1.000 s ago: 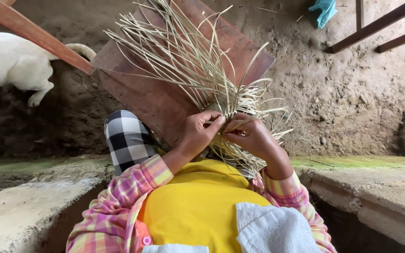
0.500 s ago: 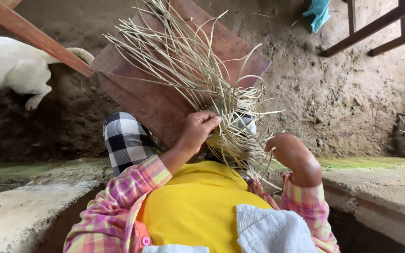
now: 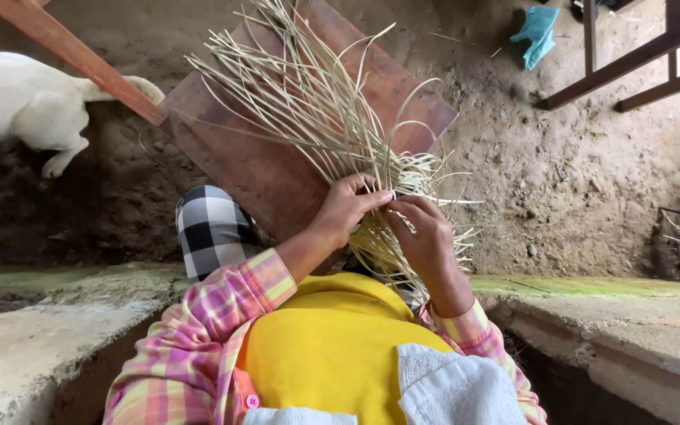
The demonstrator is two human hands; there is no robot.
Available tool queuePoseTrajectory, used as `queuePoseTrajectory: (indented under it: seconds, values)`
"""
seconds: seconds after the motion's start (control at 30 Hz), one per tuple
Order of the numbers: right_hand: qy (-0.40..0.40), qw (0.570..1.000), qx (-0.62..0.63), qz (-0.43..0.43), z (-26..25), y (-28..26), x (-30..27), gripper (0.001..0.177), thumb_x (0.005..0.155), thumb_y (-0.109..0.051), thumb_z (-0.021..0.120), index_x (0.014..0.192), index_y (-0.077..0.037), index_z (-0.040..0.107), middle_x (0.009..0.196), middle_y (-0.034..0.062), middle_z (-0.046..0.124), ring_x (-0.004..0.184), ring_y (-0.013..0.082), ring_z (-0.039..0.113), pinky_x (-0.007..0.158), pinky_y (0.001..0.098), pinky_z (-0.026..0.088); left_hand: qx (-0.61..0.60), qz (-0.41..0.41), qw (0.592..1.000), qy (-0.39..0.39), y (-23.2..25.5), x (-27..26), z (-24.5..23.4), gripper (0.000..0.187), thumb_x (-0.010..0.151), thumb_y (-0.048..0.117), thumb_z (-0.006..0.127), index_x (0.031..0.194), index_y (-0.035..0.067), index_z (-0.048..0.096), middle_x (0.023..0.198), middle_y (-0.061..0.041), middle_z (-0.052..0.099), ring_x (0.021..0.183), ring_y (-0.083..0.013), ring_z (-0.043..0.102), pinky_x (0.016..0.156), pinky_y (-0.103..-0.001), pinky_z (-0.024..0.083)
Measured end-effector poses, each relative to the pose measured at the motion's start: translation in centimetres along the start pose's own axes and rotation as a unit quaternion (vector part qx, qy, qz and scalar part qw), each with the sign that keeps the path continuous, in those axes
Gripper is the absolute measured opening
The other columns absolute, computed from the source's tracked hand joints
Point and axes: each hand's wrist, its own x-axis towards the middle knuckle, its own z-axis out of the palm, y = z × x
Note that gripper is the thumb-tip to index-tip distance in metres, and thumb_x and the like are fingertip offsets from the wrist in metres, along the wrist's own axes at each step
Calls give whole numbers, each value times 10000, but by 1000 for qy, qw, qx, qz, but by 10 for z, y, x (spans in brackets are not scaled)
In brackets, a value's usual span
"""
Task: Weaving dried plant fibers together to create the middle section of a craft project
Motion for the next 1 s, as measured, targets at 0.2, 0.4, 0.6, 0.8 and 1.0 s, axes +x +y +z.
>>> queuePoseTrajectory:
  seconds: [0.2,0.4,0.6,0.8,1.0]
  values:
    - [23,999,9,38,-5,-3,17,232,956,-46,700,1186,-63,715,924,148,734,858,333,734,760,453,582,-59,-83,994,40,1,1,9,265,765,144,904,977,50,777,765,-48,757,682,-84,696,606,-175,520]
    - [10,999,-9,38,-1,-1,27,206,932,-21,702,1119,-81,761,925,139,744,842,333,738,733,427,578,-45,-28,998,46,-25,27,6,214,754,97,924,914,40,794,767,-100,764,699,-138,705,641,-249,549]
    - [-27,995,-11,92,-3,0,31,191,930,-23,677,1062,-118,778,873,93,752,832,280,754,746,404,595,141,75,984,77,-17,20,7,215,797,254,919,872,108,780,744,-97,745,721,-161,705,682,-315,578]
    - [-85,984,-51,146,-8,12,40,164,852,-138,755,1002,-201,777,807,26,752,804,236,746,745,391,588,371,263,889,62,32,-11,22,306,832,54,849,1061,28,647,871,-241,746,850,-416,765,734,-455,639]
    - [-187,956,-97,206,-11,17,57,118,836,-275,742,916,-191,762,732,45,714,727,255,703,739,450,545,196,53,979,-7,17,24,-9,517,747,212,925,1184,184,652,805,-39,757,798,-173,724,757,-294,587]
